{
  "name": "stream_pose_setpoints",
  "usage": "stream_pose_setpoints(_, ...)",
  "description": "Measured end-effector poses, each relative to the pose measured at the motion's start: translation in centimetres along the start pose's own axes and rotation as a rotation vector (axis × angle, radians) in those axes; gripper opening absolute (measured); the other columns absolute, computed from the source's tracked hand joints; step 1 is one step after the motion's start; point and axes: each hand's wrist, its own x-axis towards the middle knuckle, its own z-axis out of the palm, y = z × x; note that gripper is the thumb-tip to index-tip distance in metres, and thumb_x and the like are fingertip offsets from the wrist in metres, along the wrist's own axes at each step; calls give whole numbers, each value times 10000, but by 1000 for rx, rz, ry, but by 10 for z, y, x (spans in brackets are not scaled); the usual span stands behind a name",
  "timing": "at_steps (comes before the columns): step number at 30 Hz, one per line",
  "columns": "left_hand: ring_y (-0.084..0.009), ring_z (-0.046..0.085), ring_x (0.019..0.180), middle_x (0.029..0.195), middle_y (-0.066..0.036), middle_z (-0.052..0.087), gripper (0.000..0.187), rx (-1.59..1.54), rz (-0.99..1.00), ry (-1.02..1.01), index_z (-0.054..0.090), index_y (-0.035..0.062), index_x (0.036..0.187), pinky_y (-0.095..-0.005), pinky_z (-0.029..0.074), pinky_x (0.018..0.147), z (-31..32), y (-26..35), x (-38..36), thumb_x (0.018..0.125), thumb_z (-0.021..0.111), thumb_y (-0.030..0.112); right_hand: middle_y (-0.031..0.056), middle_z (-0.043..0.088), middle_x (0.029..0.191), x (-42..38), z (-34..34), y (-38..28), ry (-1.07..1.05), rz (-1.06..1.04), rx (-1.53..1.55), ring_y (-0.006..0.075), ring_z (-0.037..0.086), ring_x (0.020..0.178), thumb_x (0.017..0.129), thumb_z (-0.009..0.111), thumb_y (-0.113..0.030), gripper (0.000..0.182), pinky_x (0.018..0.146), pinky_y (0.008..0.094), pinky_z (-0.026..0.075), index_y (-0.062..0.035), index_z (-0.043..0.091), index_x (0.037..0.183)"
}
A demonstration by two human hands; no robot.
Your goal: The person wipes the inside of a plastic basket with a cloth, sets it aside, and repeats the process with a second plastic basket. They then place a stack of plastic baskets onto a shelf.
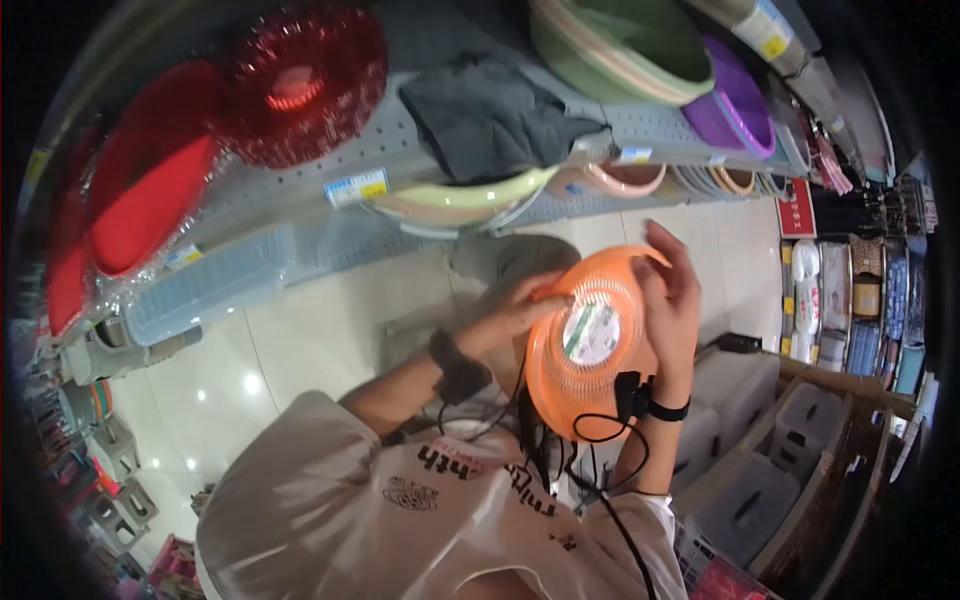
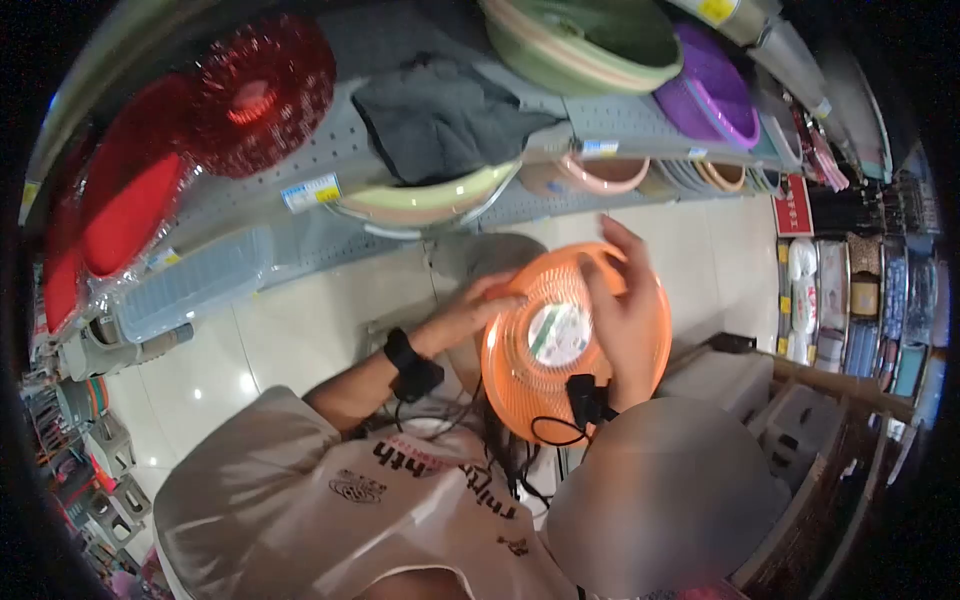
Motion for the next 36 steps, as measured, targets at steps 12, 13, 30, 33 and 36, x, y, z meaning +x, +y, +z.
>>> stream_pose_setpoints(12, -132, 613, 1202, 1312, -71, 669, 486, 126, 39, 44, 561, -10, 1440, -286, 449, 1063, 14, 5, -3, 1023, 632, 228, 181, 692, 1227, -180, -89, 148, 226, 516, -280, 281, 654, 1114, 947, 768, -274, 686, 993, 393, 509, 39, 478, 1483)
stream_pose_setpoints(13, -132, 613, 1202, 1312, -71, 669, 486, 142, 33, 30, 561, -10, 1440, -286, 449, 1063, 15, 6, -5, 1023, 632, 228, 183, 704, 1193, -186, -80, 150, 278, 457, -315, 275, 663, 1098, 947, 761, -238, 645, 985, 391, 513, 40, 497, 1466)
stream_pose_setpoints(30, -223, 510, 1384, 1500, -148, 543, 518, 188, 26, 161, 457, -59, 1508, -377, 368, 1177, 9, -4, -8, 1095, 458, 253, 87, 727, 1124, -224, -148, 139, 697, 312, 185, 145, 699, 984, 969, 632, -27, 313, 849, 278, 563, 42, 607, 1273)
stream_pose_setpoints(33, -180, 577, 1282, 1381, -120, 628, 479, 357, 88, 138, 509, -58, 1449, -334, 417, 1119, 21, 5, -9, 1058, 578, 209, 137, 724, 1205, -237, -160, 147, 769, 390, 350, 219, 732, 1027, 976, 578, -72, 350, 784, 302, 597, 29, 590, 1311)
stream_pose_setpoints(36, -175, 587, 1255, 1361, -125, 629, 448, 331, 71, 145, 512, -51, 1439, -325, 435, 1098, 19, 4, -6, 1037, 571, 139, 159, 687, 1297, -256, -166, 185, 811, 397, 638, 281, 699, 1144, 982, 543, -134, 407, 922, 408, 591, 24, 558, 1356)
